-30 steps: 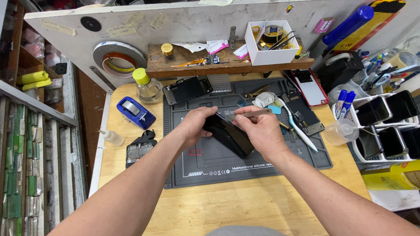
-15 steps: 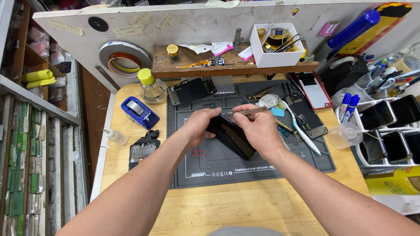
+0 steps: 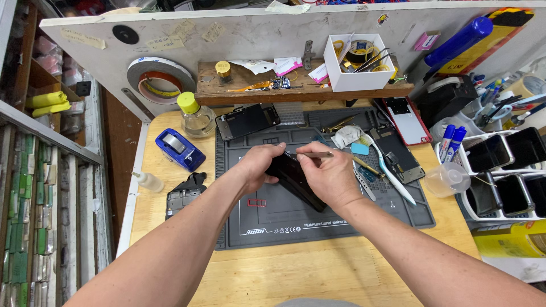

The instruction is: The person assembles a smartphone by placing the battery into the chassis, connecting internal cables, and securing the back cover. They use a metal spudger to press down on the edges of the back cover to ensure it is properly sealed.

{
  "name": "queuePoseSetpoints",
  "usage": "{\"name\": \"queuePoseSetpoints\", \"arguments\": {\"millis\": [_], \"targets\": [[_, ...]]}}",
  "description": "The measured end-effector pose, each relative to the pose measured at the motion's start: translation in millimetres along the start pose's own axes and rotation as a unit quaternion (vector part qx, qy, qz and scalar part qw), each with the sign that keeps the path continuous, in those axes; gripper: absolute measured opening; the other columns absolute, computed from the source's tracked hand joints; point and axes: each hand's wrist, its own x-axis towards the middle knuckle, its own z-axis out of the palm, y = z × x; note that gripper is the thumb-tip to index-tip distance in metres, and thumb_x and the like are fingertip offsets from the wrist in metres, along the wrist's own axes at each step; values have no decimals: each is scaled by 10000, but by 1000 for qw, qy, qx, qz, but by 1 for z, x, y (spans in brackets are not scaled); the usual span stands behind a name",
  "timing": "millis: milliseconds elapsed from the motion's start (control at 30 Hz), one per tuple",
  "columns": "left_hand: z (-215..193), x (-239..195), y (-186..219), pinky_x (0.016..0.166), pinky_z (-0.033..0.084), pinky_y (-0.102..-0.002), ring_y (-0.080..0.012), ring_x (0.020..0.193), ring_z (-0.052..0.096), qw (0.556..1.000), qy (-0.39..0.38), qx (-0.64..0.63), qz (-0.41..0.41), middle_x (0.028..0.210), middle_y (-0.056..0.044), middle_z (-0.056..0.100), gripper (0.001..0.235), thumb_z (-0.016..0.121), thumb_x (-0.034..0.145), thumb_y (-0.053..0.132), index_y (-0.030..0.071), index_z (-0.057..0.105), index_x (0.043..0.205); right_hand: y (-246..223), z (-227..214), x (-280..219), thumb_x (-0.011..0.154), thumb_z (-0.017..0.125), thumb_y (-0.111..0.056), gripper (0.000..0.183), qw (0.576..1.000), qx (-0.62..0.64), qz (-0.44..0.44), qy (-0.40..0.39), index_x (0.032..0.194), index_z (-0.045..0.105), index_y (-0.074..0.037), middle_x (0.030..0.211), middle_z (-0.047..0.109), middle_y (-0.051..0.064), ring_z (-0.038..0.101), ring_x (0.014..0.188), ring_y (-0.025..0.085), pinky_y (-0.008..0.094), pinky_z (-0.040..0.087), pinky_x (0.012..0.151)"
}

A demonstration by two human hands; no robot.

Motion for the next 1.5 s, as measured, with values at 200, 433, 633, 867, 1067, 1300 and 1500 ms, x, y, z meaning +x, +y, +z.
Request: {"name": "queuePoseSetpoints", "arguments": {"millis": [200, 433, 633, 867, 1067, 1300, 1500], "targets": [[-1, 3, 0, 902, 474, -460, -213, 1055, 593, 1000, 0, 5, -7, 1116, -77, 671, 434, 551, 995, 436, 69, 649, 1205, 0, 2, -4, 904, 703, -81, 124, 980, -102, -173, 6, 1019, 749, -75, 975, 774, 112, 751, 852, 300, 343, 594, 697], [1, 5, -1, 890, 459, -443, -201, 1026, 593, 1000, 13, -15, -11, 1097, -55, 673, 396, 546, 981, 411, 101, 654, 1202, 4, 11, 4, 907, 709, -94, 132, 992, -75, -104, 19, 1024, 767, -73, 956, 788, 105, 748, 826, 265, 344, 590, 695], [6, -4, -4, 822, 453, -408, -186, 953, 580, 999, 26, -3, 27, 1026, -31, 644, 305, 577, 941, 349, 120, 647, 1129, 2, -3, 42, 930, 679, -137, 135, 968, 115, 206, -87, 1030, 733, -65, 891, 779, 46, 745, 806, 133, 309, 561, 658], [23, -25, 2, 753, 493, -323, -135, 819, 600, 986, 47, 94, 130, 880, -29, 686, 274, 706, 866, 309, 81, 665, 1011, -11, -26, 21, 935, 682, -154, 123, 991, 86, 94, -45, 1016, 721, -70, 888, 779, 23, 748, 822, 151, 306, 593, 713], [30, -34, 33, 671, 532, -270, -106, 710, 659, 979, 87, 75, 170, 788, -28, 740, 219, 773, 756, 182, 31, 756, 914, -29, -46, 20, 995, 638, -132, 122, 997, 69, -30, 16, 1055, 689, -38, 946, 764, 65, 739, 861, 158, 290, 602, 757], [48, -46, 58, 624, 522, -264, -75, 683, 618, 935, 63, 194, 289, 758, -24, 725, 270, 823, 720, 231, 23, 780, 885, -37, -60, 31, 1019, 562, -117, 154, 944, 325, 58, -28, 1138, 604, -31, 1042, 738, 102, 747, 991, 185, 349, 655, 797], [55, -45, 61, 656, 534, -287, -97, 698, 638, 916, 79, 264, 292, 751, -65, 725, 336, 854, 727, 334, 34, 786, 861, -30, -67, 26, 1019, 559, -103, 125, 955, 289, 58, -22, 1108, 609, -30, 1043, 743, 96, 741, 990, 177, 341, 647, 777]]}}
